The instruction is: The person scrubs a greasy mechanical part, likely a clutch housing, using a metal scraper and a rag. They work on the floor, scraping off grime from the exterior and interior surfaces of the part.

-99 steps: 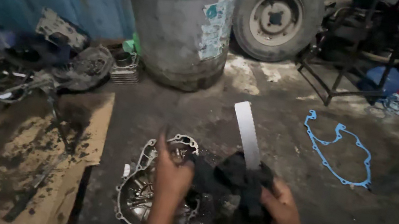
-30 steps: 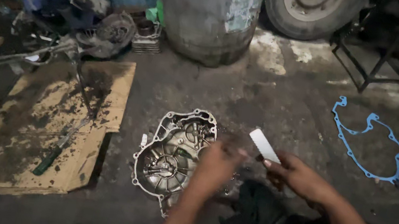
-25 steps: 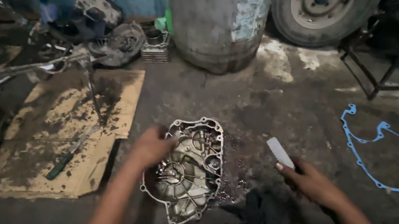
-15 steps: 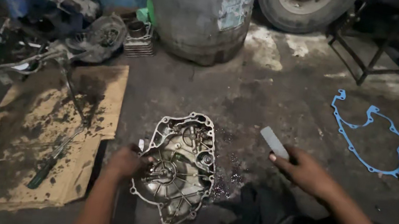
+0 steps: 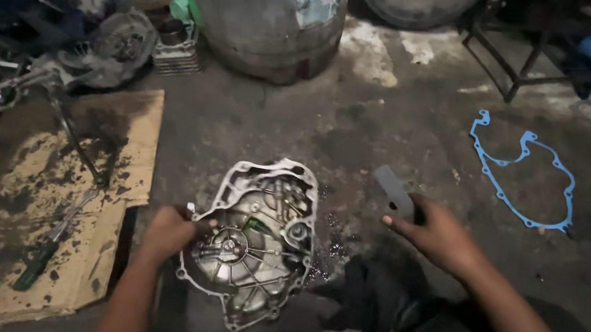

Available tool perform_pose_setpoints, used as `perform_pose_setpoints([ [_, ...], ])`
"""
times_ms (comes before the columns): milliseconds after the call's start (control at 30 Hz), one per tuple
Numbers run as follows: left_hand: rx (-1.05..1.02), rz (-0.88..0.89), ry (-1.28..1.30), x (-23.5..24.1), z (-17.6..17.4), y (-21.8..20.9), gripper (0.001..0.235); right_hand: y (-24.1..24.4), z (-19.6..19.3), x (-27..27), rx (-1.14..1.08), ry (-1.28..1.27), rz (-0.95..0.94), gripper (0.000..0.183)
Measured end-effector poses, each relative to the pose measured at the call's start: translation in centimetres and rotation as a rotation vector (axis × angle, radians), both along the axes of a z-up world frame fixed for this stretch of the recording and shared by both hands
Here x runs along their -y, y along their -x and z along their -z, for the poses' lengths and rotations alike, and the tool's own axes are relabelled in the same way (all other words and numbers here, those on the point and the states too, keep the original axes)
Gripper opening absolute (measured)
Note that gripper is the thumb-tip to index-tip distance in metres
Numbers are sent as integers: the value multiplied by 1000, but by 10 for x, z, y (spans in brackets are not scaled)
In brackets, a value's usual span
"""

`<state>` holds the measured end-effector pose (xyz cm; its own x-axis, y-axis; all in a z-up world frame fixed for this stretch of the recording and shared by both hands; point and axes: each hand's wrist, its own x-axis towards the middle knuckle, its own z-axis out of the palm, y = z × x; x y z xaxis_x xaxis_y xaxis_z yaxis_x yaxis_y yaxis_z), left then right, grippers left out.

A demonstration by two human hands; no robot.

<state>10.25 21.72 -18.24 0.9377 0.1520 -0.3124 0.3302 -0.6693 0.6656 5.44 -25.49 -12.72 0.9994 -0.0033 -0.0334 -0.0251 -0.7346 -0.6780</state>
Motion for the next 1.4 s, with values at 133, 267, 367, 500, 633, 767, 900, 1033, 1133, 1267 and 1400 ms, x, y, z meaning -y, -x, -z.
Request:
perform_pose_setpoints([
  [133,181,36,-401,39,-64,7,50,0,-6,0,-102,131,155,60],
  [267,509,254,-684,57,-84,9,32,1,-12,1,-36,-39,171,57],
  [367,589,341,-625,76,-102,15,30,5,-10,-3,33,-52,164,56],
  [500,733,512,-764,93,-133,21,60,9,-20,-1,-35,-140,208,53],
  [633,806,678,-849,107,-148,34,97,10,-29,0,-45,-180,233,52],
  [767,789,670,-890,111,-145,38,93,0,-7,14,21,-32,209,58],
  [900,869,600,-735,113,-144,42,79,-9,36,20,244,-23,24,63],
  [1033,905,491,-561,118,-149,43,63,-3,34,9,108,-9,29,64],
  [1133,865,381,-525,119,-147,43,44,0,16,-2,-185,76,63,62],
  [1267,846,238,-414,102,-139,54,52,-2,15,-4,16,-11,-1,63],
  [1400,692,58,-213,60,-135,70,51,-22,39,-4,-104,-56,50,64],
])
